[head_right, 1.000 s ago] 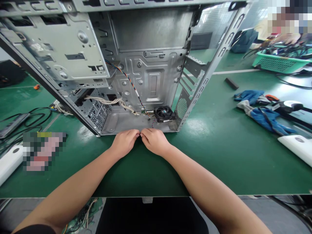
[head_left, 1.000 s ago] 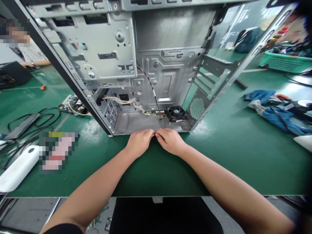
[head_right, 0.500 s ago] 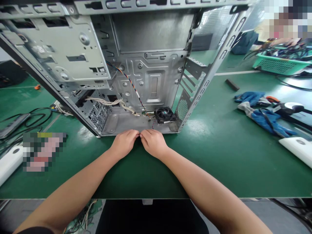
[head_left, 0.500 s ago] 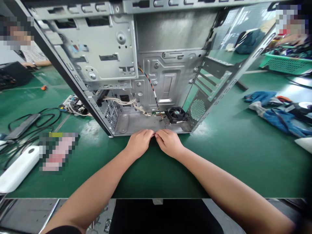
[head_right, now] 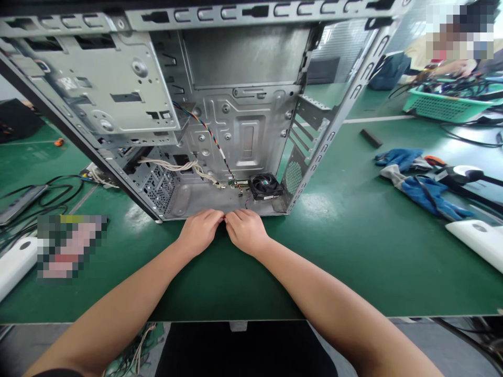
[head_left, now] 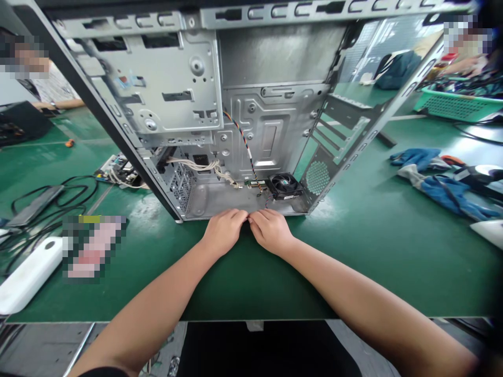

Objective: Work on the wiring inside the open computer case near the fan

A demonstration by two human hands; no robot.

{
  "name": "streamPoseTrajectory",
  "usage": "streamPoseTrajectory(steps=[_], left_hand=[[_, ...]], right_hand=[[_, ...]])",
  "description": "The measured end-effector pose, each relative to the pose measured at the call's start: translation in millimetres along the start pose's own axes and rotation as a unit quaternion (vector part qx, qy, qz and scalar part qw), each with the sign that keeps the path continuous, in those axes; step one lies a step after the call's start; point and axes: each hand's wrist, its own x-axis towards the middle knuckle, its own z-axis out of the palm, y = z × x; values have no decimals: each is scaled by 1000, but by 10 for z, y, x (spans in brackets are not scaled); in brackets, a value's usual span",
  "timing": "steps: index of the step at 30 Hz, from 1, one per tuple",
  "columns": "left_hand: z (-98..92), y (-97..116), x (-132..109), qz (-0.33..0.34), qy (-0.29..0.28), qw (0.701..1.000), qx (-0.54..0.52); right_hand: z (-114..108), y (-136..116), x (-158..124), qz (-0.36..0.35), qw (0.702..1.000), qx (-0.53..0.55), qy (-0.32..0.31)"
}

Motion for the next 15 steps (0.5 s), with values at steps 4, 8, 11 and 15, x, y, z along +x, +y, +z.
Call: streamPoseTrajectory(steps=[4, 8, 11, 15], left_hand=[[-15, 9, 1, 0, 4, 1000, -6], [-31, 27, -1, -8, 18, 1000, 0], [-44, 37, 3, -12, 11, 1000, 5], [-82, 41, 24, -1, -11, 1000, 11]], right_hand=[[-30, 6, 8, 13, 1000, 24, -6], [-73, 10, 15, 24, 999, 43, -14], [-92, 13, 17, 28, 998, 53, -21], [-87, 21, 15, 35, 997, 67, -28]])
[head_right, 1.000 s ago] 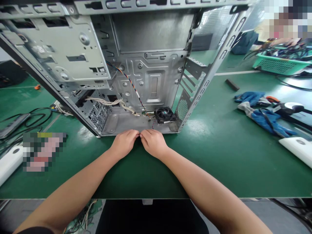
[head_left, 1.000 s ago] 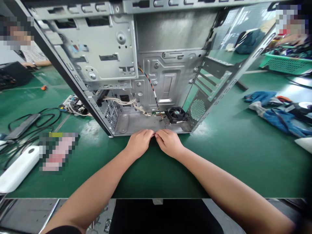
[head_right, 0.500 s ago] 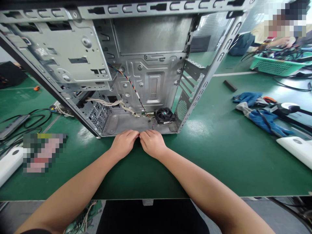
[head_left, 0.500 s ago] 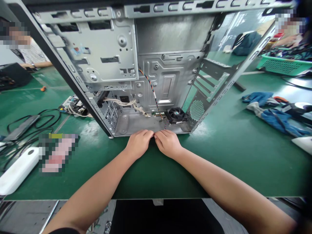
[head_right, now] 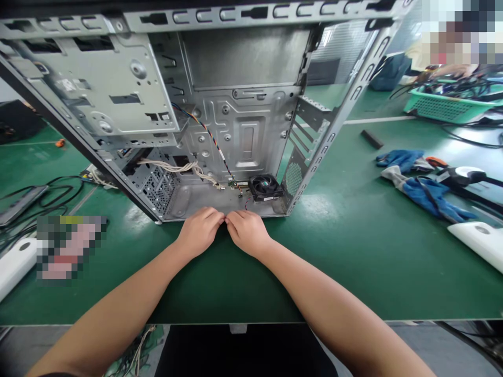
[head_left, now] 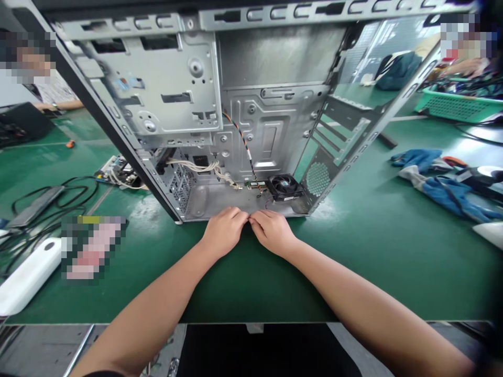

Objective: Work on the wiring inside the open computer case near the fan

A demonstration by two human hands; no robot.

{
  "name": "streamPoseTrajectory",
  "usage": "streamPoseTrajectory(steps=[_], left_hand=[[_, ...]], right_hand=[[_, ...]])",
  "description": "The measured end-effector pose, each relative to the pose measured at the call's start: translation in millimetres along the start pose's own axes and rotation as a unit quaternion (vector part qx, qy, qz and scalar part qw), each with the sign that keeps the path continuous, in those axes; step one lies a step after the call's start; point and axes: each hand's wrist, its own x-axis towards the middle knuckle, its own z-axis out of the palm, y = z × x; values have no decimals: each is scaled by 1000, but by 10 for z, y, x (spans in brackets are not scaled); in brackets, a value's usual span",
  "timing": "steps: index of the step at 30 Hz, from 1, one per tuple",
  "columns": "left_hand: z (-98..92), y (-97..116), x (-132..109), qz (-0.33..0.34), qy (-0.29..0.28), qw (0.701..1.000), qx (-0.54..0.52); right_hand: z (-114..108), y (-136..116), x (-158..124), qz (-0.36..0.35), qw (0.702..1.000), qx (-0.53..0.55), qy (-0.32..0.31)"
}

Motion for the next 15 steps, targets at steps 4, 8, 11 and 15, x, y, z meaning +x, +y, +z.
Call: streamPoseTrajectory(steps=[4, 8, 11, 15], left_hand=[[-28, -10, 14, 17, -3, 1000, 8], [-31, -16, 5, 22, 1, 1000, 14], [-25, -11, -2, 28, 4, 999, 19], [-7, -7, -3, 31, 14, 999, 25]], right_hand=[[12, 1, -2, 12, 1000, 14, -6], [-2, -6, 0, 16, 1000, 17, -14], [-27, 2, 5, 12, 999, 25, -24], [-44, 27, 8, 24, 999, 36, -30]])
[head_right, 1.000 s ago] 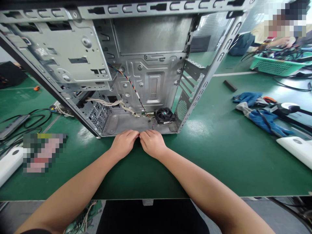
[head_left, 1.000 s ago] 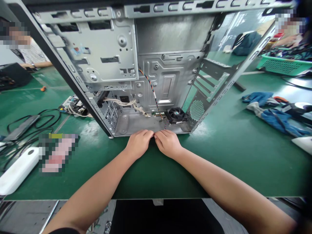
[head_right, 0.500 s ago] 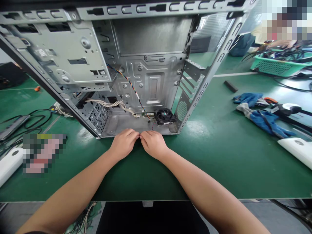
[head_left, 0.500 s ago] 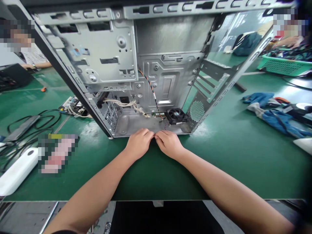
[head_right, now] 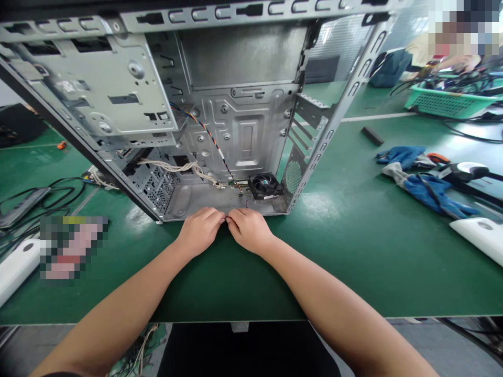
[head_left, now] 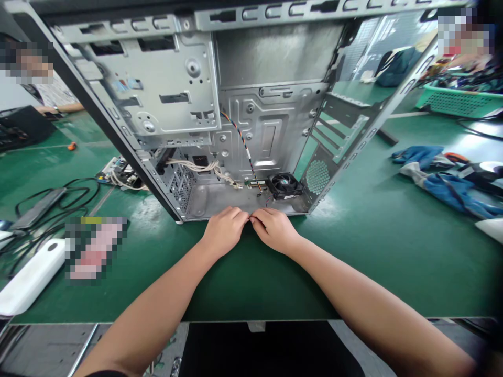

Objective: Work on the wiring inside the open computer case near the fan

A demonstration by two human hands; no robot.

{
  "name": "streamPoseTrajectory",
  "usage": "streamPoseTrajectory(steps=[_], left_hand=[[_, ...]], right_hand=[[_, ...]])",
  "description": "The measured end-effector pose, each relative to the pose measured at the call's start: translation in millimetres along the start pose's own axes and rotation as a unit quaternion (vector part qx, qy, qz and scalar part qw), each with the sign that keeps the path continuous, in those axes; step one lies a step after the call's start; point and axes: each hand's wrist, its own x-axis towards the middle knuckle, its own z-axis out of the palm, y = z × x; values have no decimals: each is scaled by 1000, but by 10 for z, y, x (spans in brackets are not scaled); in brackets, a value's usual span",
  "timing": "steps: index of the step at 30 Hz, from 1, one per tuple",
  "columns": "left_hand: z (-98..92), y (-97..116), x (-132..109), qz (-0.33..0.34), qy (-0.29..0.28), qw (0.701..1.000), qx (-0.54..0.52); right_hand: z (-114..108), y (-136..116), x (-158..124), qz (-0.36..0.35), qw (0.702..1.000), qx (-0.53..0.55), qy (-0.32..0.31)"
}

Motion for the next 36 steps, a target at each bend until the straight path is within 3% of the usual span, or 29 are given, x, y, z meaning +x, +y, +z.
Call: streamPoseTrajectory(steps=[13, 36], left_hand=[[19, -8, -9, -1, 38, 999, -9], [15, 0, -19, -7, 5, 1000, 9]], right_hand=[[-14, 4, -7, 5, 1000, -3, -9], [-3, 15, -7, -3, 1000, 20, -17]])
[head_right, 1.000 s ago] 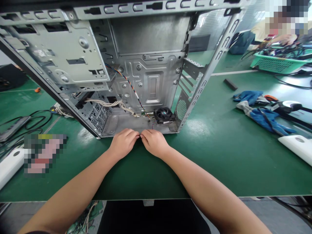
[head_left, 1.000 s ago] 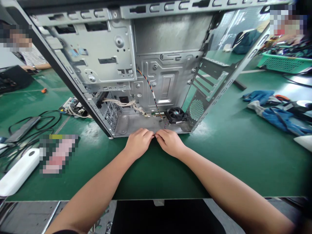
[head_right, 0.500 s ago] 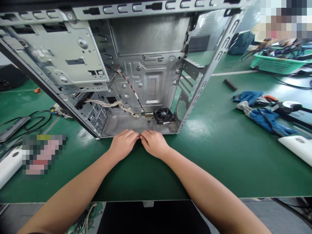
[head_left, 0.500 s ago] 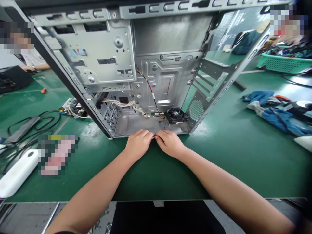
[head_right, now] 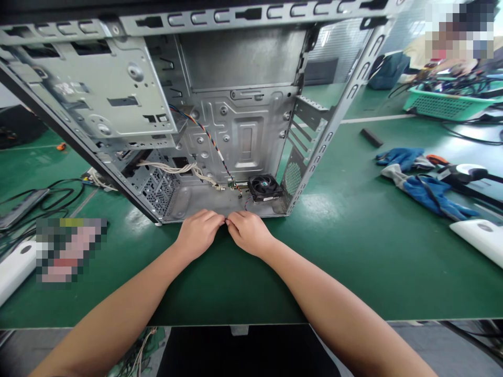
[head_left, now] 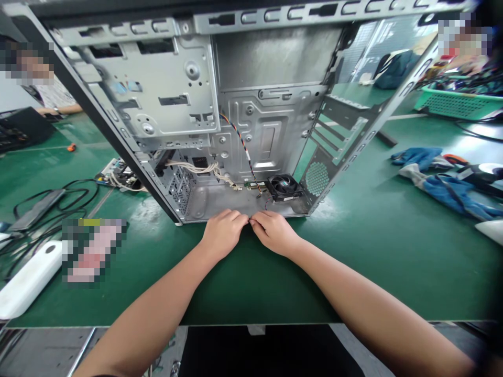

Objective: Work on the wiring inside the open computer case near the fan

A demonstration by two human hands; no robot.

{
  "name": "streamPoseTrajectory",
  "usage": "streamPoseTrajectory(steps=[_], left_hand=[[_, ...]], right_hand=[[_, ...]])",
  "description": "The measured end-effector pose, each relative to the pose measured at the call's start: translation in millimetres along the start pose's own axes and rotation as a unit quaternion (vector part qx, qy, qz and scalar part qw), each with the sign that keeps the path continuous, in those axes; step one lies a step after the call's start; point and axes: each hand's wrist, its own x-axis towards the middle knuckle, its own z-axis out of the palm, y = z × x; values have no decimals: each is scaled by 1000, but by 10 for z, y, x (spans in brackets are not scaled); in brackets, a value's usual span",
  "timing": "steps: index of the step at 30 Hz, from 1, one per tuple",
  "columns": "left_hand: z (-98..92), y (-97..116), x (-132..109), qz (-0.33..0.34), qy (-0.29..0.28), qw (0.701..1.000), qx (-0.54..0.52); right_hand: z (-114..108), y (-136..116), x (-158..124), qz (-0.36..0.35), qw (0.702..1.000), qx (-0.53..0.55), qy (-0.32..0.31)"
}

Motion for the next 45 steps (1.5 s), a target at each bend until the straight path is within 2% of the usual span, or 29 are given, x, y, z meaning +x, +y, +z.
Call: streamPoseTrajectory(steps=[12, 27, 45], left_hand=[[16, -7, -9, -1, 46, 999, -29], [-27, 22, 14, 10, 3, 1000, 0], [49, 11, -4, 2, 41, 998, -52]], right_hand=[[-14, 2, 7, 2, 1000, -14, 5], [3, -6, 0, 7, 1000, -22, -7], [-9, -2, 4, 13, 1000, -18, -10]])
